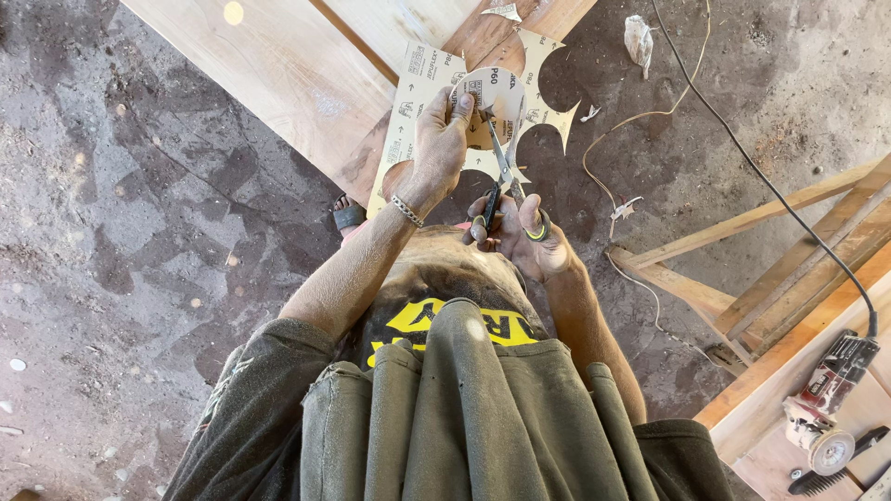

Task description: The person cuts circular sanding discs out of a sheet of P80 abrasive sandpaper using scissors. They hold the sandpaper over a wooden workbench, cut around a disc-shaped template one disc at a time, and set finished discs on the bench while discarding the scrap.

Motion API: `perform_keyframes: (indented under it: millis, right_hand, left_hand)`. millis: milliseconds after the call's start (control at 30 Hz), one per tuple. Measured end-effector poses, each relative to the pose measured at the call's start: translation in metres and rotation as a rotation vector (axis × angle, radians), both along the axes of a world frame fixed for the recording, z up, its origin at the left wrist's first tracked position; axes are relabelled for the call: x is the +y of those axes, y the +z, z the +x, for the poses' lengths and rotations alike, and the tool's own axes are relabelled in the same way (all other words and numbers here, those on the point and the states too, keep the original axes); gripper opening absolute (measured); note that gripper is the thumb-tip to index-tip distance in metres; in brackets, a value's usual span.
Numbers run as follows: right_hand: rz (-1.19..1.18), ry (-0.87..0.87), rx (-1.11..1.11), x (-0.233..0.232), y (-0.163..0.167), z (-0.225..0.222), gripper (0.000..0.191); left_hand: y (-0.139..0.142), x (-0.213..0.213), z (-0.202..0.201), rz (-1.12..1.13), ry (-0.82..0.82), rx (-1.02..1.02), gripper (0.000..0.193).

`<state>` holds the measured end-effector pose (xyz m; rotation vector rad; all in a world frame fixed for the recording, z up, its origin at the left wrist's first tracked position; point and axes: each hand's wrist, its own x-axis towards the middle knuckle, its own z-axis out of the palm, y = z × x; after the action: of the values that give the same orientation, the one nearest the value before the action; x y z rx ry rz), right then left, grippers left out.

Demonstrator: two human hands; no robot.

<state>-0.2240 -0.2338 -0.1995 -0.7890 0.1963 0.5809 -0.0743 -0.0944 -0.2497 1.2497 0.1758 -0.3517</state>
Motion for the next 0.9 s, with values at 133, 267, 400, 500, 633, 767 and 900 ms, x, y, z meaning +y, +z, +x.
perform_keyframes:
  millis: [133, 267, 400, 500, 633, 767, 900]
  right_hand:
    - [-0.008, 0.002, 0.022, -0.004, -0.007, 0.002, 0.091]
    - [0.066, 0.001, 0.000, 0.000, -0.025, 0.010, 0.083]
    - [-0.024, -0.109, 0.087, 0.034, -0.051, 0.020, 0.072]
    - [-0.140, -0.108, 0.188, 0.054, -0.062, 0.037, 0.068]
    - [-0.097, 0.008, 0.189, 0.067, -0.056, 0.051, 0.065]
    - [-0.143, 0.202, 0.163, 0.080, -0.035, 0.032, 0.063]
    - [0.028, 0.055, 0.131, 0.067, -0.021, 0.034, 0.059]
  left_hand:
    - [-0.001, 0.002, 0.000, 0.023, -0.010, -0.041, 0.023]
    - [-0.003, 0.010, -0.002, 0.152, 0.024, -0.132, 0.021]
    - [-0.009, 0.020, -0.010, 0.301, 0.184, -0.230, 0.017]
    - [-0.014, 0.025, -0.018, 0.417, 0.209, -0.149, 0.016]
    - [-0.010, 0.046, -0.003, 0.478, 0.259, -0.105, 0.019]
    - [0.001, 0.103, 0.054, 0.273, 0.449, 0.135, 0.028]
    - [-0.010, 0.155, 0.092, 0.548, 0.337, 0.066, 0.029]
